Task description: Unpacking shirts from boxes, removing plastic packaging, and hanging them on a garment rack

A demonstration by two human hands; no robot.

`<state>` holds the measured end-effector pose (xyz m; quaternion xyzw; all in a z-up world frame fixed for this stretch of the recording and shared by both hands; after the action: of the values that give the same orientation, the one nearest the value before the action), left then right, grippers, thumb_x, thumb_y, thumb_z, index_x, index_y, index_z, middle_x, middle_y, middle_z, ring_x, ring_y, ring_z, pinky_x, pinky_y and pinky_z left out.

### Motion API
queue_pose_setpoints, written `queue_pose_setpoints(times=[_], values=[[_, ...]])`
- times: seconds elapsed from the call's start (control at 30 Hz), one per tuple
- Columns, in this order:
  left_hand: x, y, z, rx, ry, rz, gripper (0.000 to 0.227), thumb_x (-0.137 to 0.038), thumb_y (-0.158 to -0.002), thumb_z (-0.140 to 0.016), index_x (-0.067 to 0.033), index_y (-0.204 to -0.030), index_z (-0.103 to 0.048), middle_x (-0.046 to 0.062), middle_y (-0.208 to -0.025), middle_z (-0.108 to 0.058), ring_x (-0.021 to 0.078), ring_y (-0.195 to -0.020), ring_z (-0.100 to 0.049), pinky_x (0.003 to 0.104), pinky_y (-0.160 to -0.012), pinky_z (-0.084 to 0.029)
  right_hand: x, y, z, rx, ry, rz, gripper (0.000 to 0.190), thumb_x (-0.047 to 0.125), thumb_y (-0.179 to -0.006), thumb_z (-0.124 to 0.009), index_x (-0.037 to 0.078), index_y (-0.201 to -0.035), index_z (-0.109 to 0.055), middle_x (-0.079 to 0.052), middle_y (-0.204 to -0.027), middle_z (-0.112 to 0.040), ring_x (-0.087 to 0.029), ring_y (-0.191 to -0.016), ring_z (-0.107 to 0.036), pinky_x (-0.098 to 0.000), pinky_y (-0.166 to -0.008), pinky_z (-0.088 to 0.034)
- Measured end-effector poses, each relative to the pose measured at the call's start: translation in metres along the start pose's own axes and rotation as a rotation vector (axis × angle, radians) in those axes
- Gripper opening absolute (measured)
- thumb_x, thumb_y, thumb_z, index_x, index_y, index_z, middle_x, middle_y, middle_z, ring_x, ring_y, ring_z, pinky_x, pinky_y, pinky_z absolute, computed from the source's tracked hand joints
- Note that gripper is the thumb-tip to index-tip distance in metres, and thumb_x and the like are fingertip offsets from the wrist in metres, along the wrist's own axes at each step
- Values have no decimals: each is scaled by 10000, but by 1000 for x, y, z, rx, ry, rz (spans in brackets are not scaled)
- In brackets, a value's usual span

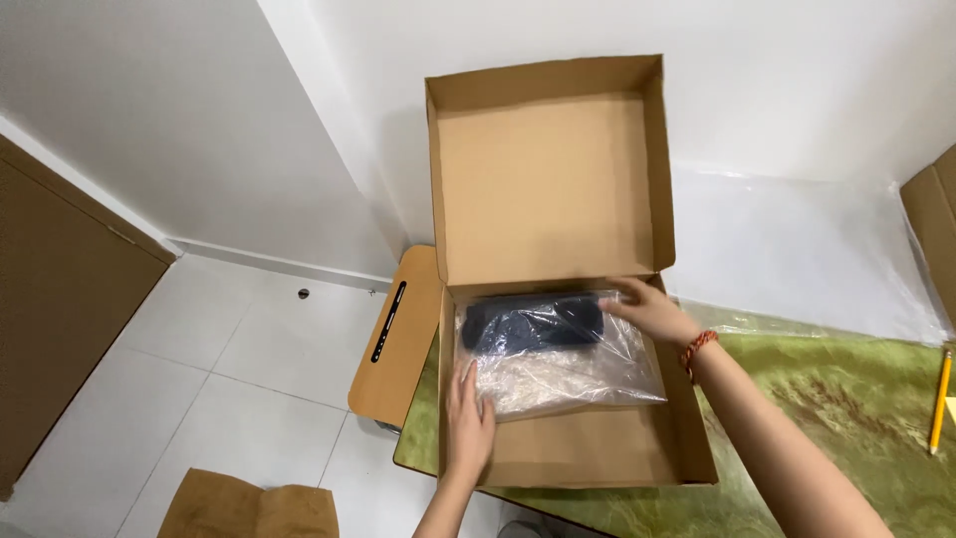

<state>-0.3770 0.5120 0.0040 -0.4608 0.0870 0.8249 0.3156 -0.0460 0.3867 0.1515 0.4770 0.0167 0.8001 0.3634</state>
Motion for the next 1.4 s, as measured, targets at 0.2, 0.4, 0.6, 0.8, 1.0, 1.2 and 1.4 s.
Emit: queue_pose_setpoints(times=[0.2,0.4,0.6,0.8,1.0,1.2,1.4], values=[[17,2,-18,134,99,395,903,-161,-949,-714,-206,-1682,-189,169,-1705,-299,382,-1542,-349,544,-1245,-331,-133,22,-56,191,330,-207,1315,362,-755,-981,287,-1712,-82,-228,-1471,-580,-368,-1297,-651,-438,-1075,-556],[-12,-11,-2,191,71,618,1018,-138,-937,-765,-321,-1706,-125,155,-1464,-489,254,-1064,-635,382,-870,-591,-181,24,-84,46,608,-25,1191,11,-795,-701,391,-1718,-52,-239,-1128,-596,-490,-1084,-607,-500,-995,-522],[-7,-31,13,252,58,538,1005,-285,-922,-778,-247,-1722,-171,286,-1497,-487,448,-1307,-617,507,-1072,-537,-158,22,-54,-127,462,-31,945,87,-871,-695,280,-1685,-255,-275,-1130,-751,-449,-1052,-750,-516,-934,-592],[-109,-55,88,286,431,516,712,-450,-1024,-671,-201,-1651,-444,349,-1503,-562,502,-1419,-533,601,-1123,-488,-94,48,6,-371,-43,-19,679,200,-933,-795,282,-1567,-564,-124,-919,-820,-307,-934,-749,-437,-904,-559],[-111,-91,103,163,694,264,567,-333,-1054,-637,-166,-1587,-543,215,-1675,-441,399,-1521,-434,498,-1253,-343,-46,61,39,-445,-567,154,408,137,-1020,-745,160,-1424,-694,-141,-968,-778,-159,-893,-714,-310,-901,-575],[-109,-88,111,216,866,285,628,-375,-1048,-590,-216,-1642,-462,208,-1508,-562,270,-1233,-601,497,-1152,-458,14,117,56,-246,-930,219,453,189,-1072,-559,84,-1512,-574,-232,-1284,-698,-299,-1131,-703,-471,-984,-543],[-131,-64,127,255,924,311,616,-365,-1014,-569,-233,-1610,-483,29,-1733,-387,170,-1323,-466,412,-985,-487,33,161,73,-74,-945,135,610,139,-1032,-424,85,-1640,-425,-223,-1542,-561,-465,-1234,-613,-606,-1042,-481]])
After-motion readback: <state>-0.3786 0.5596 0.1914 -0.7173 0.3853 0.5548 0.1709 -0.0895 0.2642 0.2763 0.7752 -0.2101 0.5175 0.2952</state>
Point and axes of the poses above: each hand's wrist, its own y-axis away from the middle knuckle, its own z-axis out of the back of the hand, x = y × z, the point moved 1 cm from there along -y, towards the middle knuckle
